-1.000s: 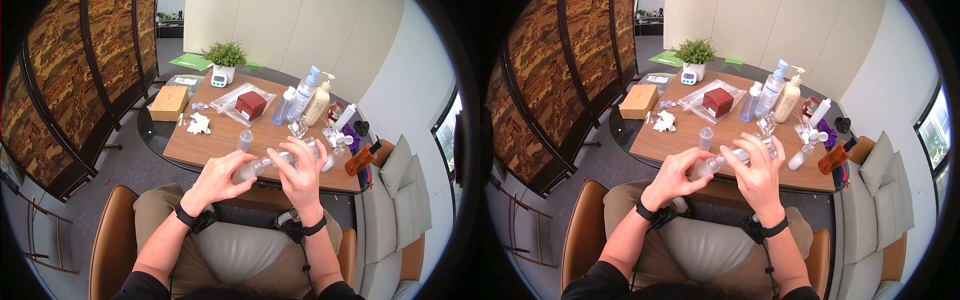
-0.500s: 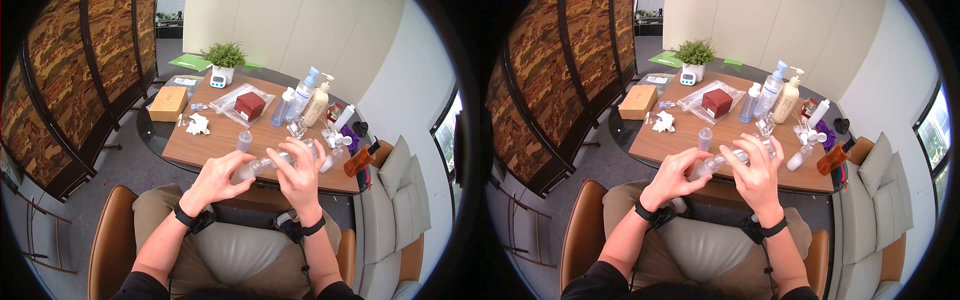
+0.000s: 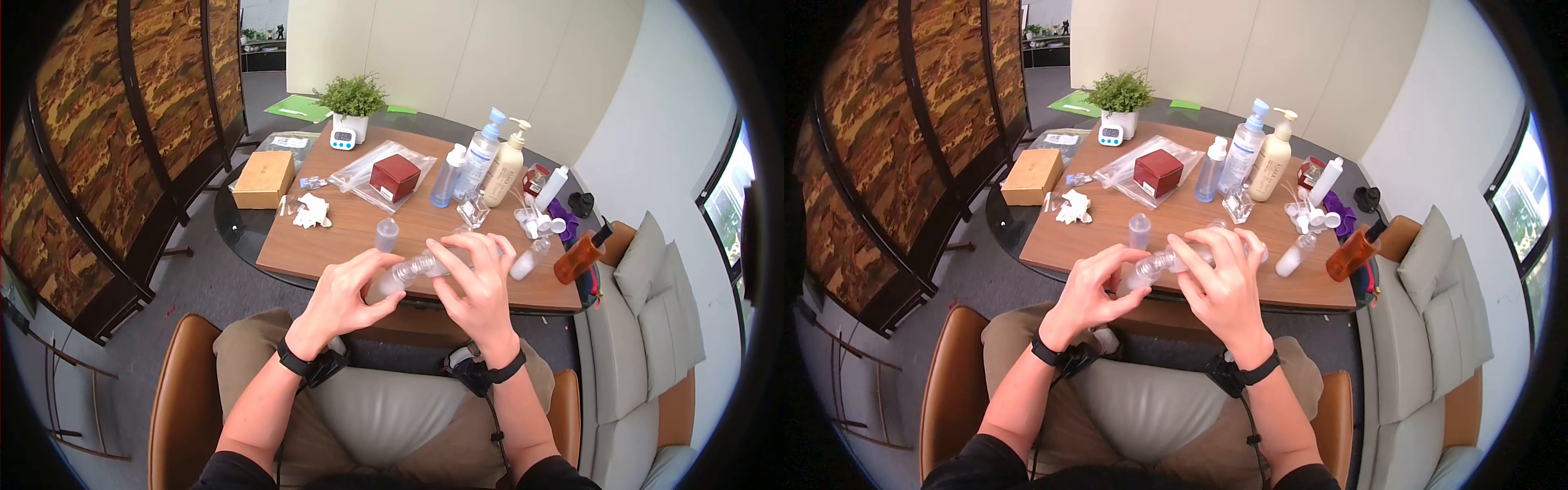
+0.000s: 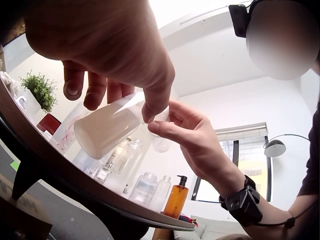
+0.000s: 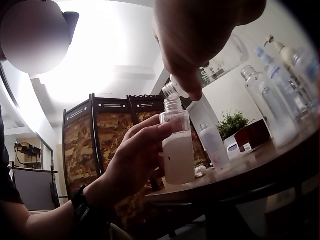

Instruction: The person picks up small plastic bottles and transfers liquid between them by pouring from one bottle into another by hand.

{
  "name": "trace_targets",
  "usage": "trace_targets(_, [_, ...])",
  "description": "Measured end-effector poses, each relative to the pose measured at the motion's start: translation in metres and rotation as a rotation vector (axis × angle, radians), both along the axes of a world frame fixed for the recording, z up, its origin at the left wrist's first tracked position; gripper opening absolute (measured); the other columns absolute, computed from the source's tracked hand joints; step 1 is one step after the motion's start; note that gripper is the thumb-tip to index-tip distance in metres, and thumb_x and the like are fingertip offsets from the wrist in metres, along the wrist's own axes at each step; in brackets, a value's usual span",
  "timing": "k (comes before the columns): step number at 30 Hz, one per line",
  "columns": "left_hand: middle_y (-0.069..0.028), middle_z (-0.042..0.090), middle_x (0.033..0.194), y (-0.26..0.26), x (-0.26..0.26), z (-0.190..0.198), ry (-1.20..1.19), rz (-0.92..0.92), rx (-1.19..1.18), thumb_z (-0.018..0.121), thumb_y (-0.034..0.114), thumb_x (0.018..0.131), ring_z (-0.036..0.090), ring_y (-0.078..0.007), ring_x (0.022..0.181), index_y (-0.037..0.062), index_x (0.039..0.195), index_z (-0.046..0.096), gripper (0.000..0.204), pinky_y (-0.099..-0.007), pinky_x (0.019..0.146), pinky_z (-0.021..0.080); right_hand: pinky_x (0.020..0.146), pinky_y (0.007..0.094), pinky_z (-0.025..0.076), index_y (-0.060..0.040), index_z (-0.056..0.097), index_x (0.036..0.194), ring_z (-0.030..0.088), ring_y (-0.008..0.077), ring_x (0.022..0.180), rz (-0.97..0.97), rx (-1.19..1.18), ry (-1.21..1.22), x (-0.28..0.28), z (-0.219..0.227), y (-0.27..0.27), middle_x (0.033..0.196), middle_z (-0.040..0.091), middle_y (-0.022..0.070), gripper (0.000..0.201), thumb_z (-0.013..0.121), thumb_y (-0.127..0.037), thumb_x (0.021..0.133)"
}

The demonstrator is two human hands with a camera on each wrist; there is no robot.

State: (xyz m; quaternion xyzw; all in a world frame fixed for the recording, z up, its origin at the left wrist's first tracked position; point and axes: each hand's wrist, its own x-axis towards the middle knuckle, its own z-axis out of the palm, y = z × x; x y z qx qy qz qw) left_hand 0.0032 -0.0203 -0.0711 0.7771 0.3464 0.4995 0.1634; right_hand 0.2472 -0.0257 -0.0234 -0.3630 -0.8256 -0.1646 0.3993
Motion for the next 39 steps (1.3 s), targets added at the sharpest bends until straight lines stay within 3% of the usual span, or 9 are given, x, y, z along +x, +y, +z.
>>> trace_targets(5, [-0.0043, 0.073, 0.098, -0.001, -0.004, 0.001, -0.035, -0.004, -0.051, 0.09, 0.017, 0.086, 0.056, -0.0168, 0.06, 0.0087, 0.128, 0.077, 0.045, -0.0325, 0.057, 0.048, 0.111, 0.0461, 0.038, -0.011, 0.081, 0.133, 0.066, 0.0258, 0.116, -0.01, -0.09, 0.108, 0.0, 0.004, -0.002, 0.121, 0.072, 0.0041, 0.049, 0.09, -0.011, 0.085])
trace_targets(10, [0.004, 0.064, 0.083, 0.007, -0.015, -0.005, -0.192, 0.07, -0.089, 0.09, 0.009, 0.088, 0.051, -0.0031, 0.064, 0.0029, 0.129, 0.076, 0.044, -0.023, 0.057, 0.041, 0.098, 0.0369, 0.05, -0.0024, 0.079, 0.128, 0.065, 0.0216, 0.102, 0.033, -0.197, 0.592, 0.033, 0.021, 0.009, 0.114, 0.073, 0.0069, 0.047, 0.094, -0.012, 0.085])
trace_targets(16, [0.0012, 0.063, 0.084, 0.012, -0.021, -0.007, -0.341, 0.104, -0.057, 0.089, 0.004, 0.087, 0.051, -0.0034, 0.062, -0.0006, 0.129, 0.074, 0.045, -0.0222, 0.054, 0.04, 0.082, 0.0313, 0.051, 0.0016, 0.077, 0.128, 0.054, 0.0141, 0.087, -0.44, -0.059, 0.812, 0.136, 0.034, 0.027, 0.099, 0.066, 0.0024, 0.043, 0.091, -0.019, 0.093])
trace_targets(20, [0.0017, 0.064, 0.085, 0.016, -0.025, -0.01, -0.372, 0.131, -0.037, 0.088, 0.002, 0.088, 0.051, -0.003, 0.062, -0.0012, 0.13, 0.073, 0.045, -0.0214, 0.054, 0.04, 0.078, 0.0395, 0.056, 0.0001, 0.078, 0.12, 0.065, 0.0232, 0.08, -0.681, -0.023, 0.696, 0.196, 0.013, 0.036, 0.095, 0.074, 0.0099, 0.04, 0.091, -0.024, 0.091])
trace_targets(23, [0.0017, 0.065, 0.085, 0.016, -0.025, -0.01, -0.356, 0.155, -0.032, 0.087, 0.001, 0.088, 0.051, -0.003, 0.062, -0.0012, 0.13, 0.072, 0.045, -0.0213, 0.054, 0.039, 0.085, 0.0464, 0.063, 0.0005, 0.078, 0.113, 0.083, 0.0364, 0.095, -0.879, -0.34, 0.642, 0.201, -0.002, 0.03, 0.1, 0.083, 0.0209, 0.038, 0.092, -0.024, 0.087])
trace_targets(25, [0.0017, 0.074, 0.105, 0.014, -0.031, -0.013, -0.283, 0.147, -0.1, 0.085, 0.006, 0.096, 0.059, -0.001, 0.079, 0.0001, 0.138, 0.069, 0.046, -0.0184, 0.065, 0.044, 0.087, 0.0463, 0.063, 0.0009, 0.078, 0.113, 0.083, 0.0363, 0.099, -0.868, -0.399, 0.648, 0.201, -0.02, 0.032, 0.104, 0.083, 0.0215, 0.039, 0.092, -0.023, 0.086])
trace_targets(33, [0.0014, 0.066, 0.088, 0.015, -0.025, -0.011, -0.343, 0.181, -0.018, 0.087, 0.002, 0.088, 0.052, -0.003, 0.063, -0.0009, 0.13, 0.072, 0.045, -0.0206, 0.054, 0.04, 0.087, 0.0437, 0.063, 0.0044, 0.075, 0.123, 0.081, 0.0288, 0.09, -0.803, -0.363, 0.707, 0.203, -0.056, 0.035, 0.105, 0.082, 0.0161, 0.04, 0.089, -0.018, 0.092])
trace_targets(35, [0.0014, 0.066, 0.088, 0.015, -0.026, -0.012, -0.378, 0.177, -0.01, 0.087, 0.002, 0.088, 0.052, -0.003, 0.063, -0.0011, 0.131, 0.072, 0.045, -0.0203, 0.054, 0.041, 0.087, 0.0473, 0.061, 0.0027, 0.073, 0.126, 0.075, 0.0371, 0.089, -0.884, 0.048, 0.505, 0.203, -0.07, 0.038, 0.12, 0.074, 0.0181, 0.042, 0.088, -0.018, 0.092])
trace_targets(39, [0.0008, 0.068, 0.091, 0.013, -0.027, -0.005, -0.312, 0.194, -0.001, 0.087, 0.002, 0.089, 0.053, -0.0029, 0.063, -0.0022, 0.132, 0.071, 0.046, -0.02, 0.055, 0.041, 0.081, 0.0452, 0.059, 0.0038, 0.072, 0.128, 0.07, 0.0325, 0.078, -0.815, 0.124, 0.462, 0.148, -0.011, 0.006, 0.119, 0.069, 0.0159, 0.04, 0.085, -0.013, 0.095])
